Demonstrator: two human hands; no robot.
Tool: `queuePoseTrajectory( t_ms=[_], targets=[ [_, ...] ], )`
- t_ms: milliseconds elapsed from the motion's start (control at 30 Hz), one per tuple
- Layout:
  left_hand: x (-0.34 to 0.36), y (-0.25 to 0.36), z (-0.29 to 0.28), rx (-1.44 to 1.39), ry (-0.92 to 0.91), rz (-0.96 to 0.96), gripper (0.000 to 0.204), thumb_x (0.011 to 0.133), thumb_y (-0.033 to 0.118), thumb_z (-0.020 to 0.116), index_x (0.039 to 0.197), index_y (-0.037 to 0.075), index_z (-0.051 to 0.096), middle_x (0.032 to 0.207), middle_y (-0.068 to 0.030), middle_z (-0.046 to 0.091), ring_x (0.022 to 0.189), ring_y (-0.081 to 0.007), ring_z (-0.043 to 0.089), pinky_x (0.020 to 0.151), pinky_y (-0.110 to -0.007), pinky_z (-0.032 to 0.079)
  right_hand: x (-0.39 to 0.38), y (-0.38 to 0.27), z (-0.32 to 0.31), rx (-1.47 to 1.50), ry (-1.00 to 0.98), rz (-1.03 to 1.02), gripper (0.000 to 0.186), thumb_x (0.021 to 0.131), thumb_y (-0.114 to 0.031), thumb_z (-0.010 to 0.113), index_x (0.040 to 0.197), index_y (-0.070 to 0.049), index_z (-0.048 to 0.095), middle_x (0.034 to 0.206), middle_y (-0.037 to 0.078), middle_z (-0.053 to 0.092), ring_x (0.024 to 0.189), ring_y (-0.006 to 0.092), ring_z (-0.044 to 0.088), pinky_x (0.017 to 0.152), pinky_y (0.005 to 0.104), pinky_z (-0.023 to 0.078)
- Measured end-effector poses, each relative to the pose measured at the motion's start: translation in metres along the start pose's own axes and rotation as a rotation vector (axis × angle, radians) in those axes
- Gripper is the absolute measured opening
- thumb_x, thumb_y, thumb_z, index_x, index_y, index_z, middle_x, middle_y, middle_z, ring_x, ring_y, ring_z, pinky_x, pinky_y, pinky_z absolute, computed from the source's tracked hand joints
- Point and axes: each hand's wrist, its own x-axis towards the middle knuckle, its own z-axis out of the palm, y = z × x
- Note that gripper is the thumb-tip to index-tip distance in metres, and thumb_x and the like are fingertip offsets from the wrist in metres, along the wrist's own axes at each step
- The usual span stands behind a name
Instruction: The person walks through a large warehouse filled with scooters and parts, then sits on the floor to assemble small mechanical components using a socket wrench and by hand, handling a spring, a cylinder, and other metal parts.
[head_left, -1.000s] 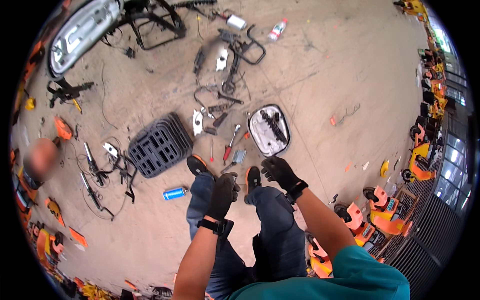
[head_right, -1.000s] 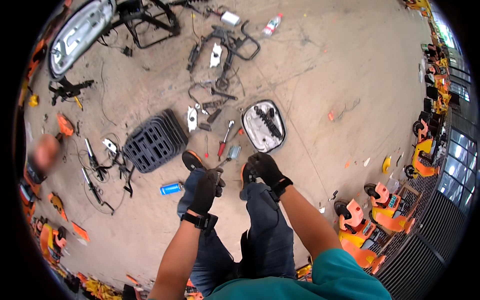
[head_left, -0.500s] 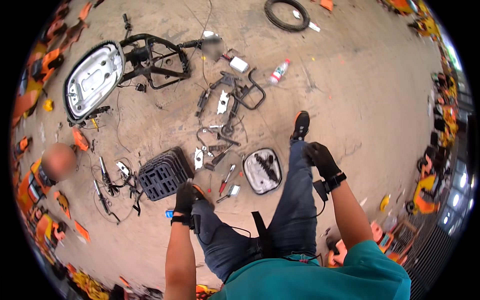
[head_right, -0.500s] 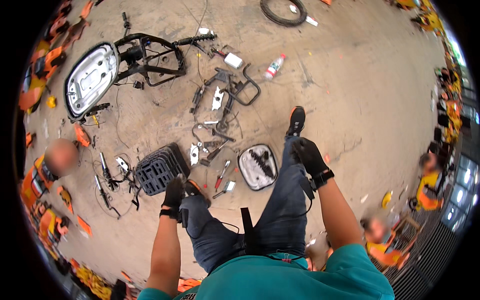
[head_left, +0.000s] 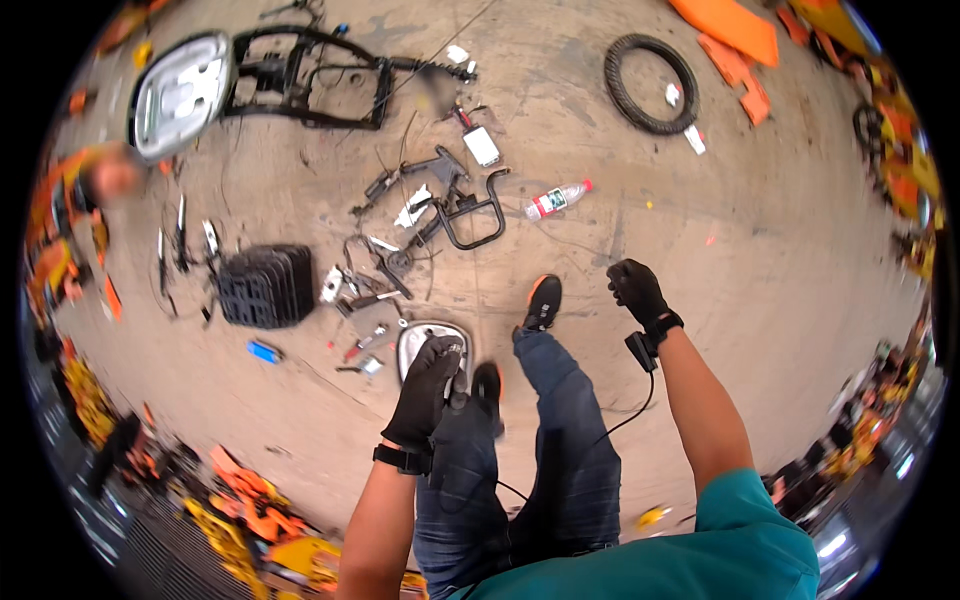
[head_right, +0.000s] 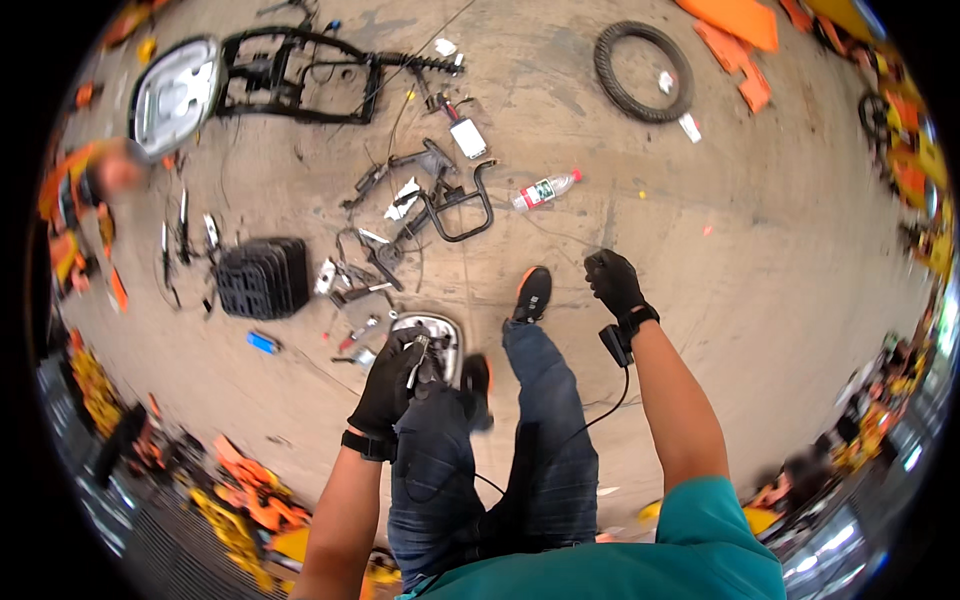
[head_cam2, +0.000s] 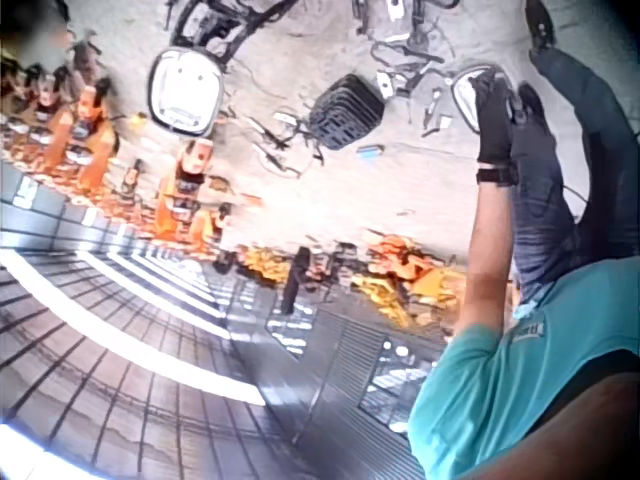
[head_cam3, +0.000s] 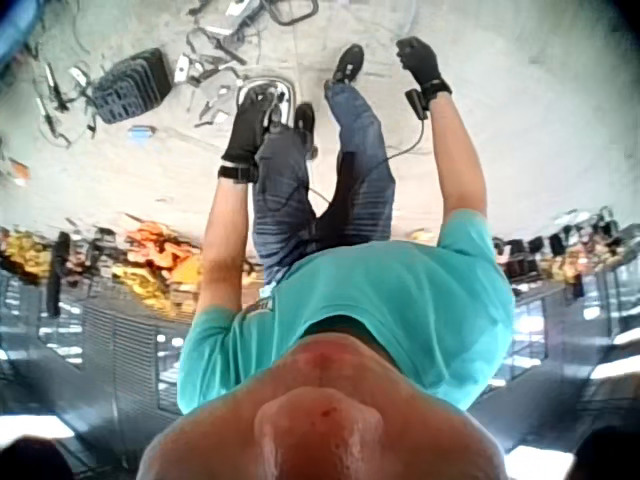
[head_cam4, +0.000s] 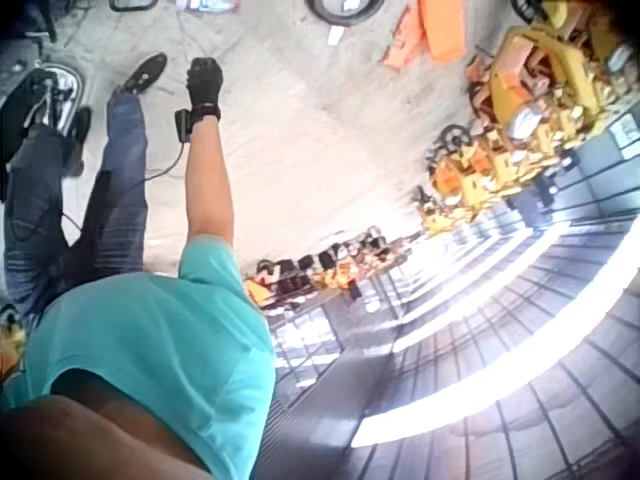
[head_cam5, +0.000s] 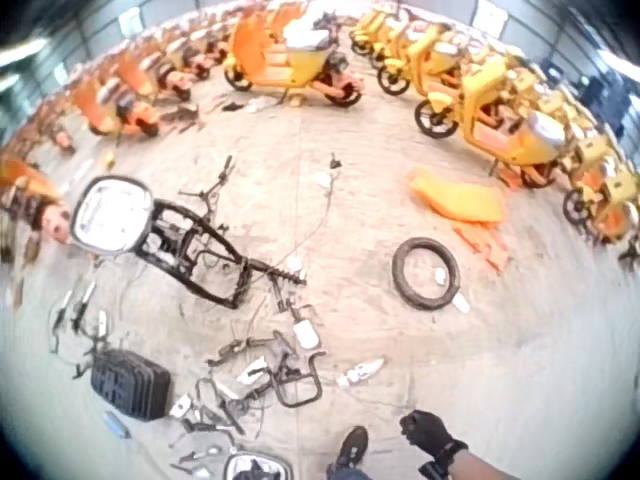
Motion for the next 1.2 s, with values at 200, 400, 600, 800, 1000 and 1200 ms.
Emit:
queuePoseTrajectory(
  t_ms=[200, 400, 600, 800, 1000, 1200],
  targets=[
    [0.007, 0.019, 0.044, -0.225, -0.054, 0.318, 0.034, 0.098, 0.014, 0.051, 0.130, 0.002, 0.044, 0.099, -0.0083, 0.061, 0.086, -0.0151, 0.061, 0.078, -0.029, 0.050, 0.112, -0.051, -0.021, -0.646, 0.009, -0.330, 0.026, 0.084, -0.029, 0.060, 0.084, -0.004, 0.065, 0.084, 0.020, 0.068, 0.086, 0.0389, 0.064, 0.078, 0.0449, 0.050],
    [0.048, 0.043, 0.045, -0.314, -0.025, 0.449, 0.036, 0.095, 0.006, 0.052, 0.130, 0.000, 0.046, 0.100, -0.0066, 0.061, 0.088, -0.0149, 0.060, 0.080, -0.029, 0.049, 0.168, -0.192, -0.019, -0.907, 0.014, -0.580, 0.027, 0.085, -0.031, 0.059, 0.087, -0.005, 0.066, 0.090, 0.021, 0.067, 0.090, 0.0404, 0.063, 0.078, 0.0472, 0.050],
    [0.119, 0.063, 0.060, -0.498, 0.130, 0.326, 0.027, 0.094, 0.008, 0.056, 0.120, 0.003, 0.053, 0.092, -0.0037, 0.061, 0.081, -0.0137, 0.058, 0.075, -0.027, 0.050, 0.264, -0.290, 0.020, -1.034, -0.012, -0.559, 0.031, 0.088, -0.036, 0.058, 0.091, -0.007, 0.068, 0.092, 0.018, 0.069, 0.092, 0.0386, 0.064, 0.081, 0.0469, 0.049],
    [0.207, 0.081, 0.102, -0.506, 0.335, 0.121, 0.028, 0.097, 0.011, 0.055, 0.119, -0.004, 0.049, 0.089, -0.0060, 0.060, 0.077, -0.0139, 0.061, 0.073, -0.029, 0.054, 0.434, -0.312, 0.076, -1.332, -0.138, -0.800, 0.027, 0.087, -0.032, 0.058, 0.093, -0.007, 0.066, 0.096, 0.018, 0.068, 0.096, 0.0366, 0.063, 0.085, 0.0481, 0.049],
    [0.313, 0.054, 0.166, -0.728, 0.470, -0.067, 0.028, 0.096, 0.013, 0.057, 0.118, -0.002, 0.051, 0.088, -0.0048, 0.060, 0.077, -0.0136, 0.061, 0.072, -0.030, 0.053, 0.570, -0.292, 0.134, -1.258, -0.109, -0.965, 0.029, 0.085, -0.026, 0.061, 0.113, -0.018, 0.061, 0.113, 0.013, 0.060, 0.108, 0.0355, 0.056, 0.088, 0.0480, 0.049],
    [0.371, 0.058, 0.228, -0.956, 0.430, -0.033, 0.030, 0.095, 0.016, 0.059, 0.118, -0.001, 0.051, 0.086, -0.0054, 0.062, 0.078, -0.0156, 0.062, 0.073, -0.029, 0.049, 0.629, -0.290, 0.166, -1.215, -0.158, -1.206, 0.029, 0.086, -0.014, 0.058, 0.115, -0.015, 0.060, 0.114, 0.012, 0.058, 0.105, 0.0342, 0.056, 0.085, 0.0468, 0.050]
  ],
)
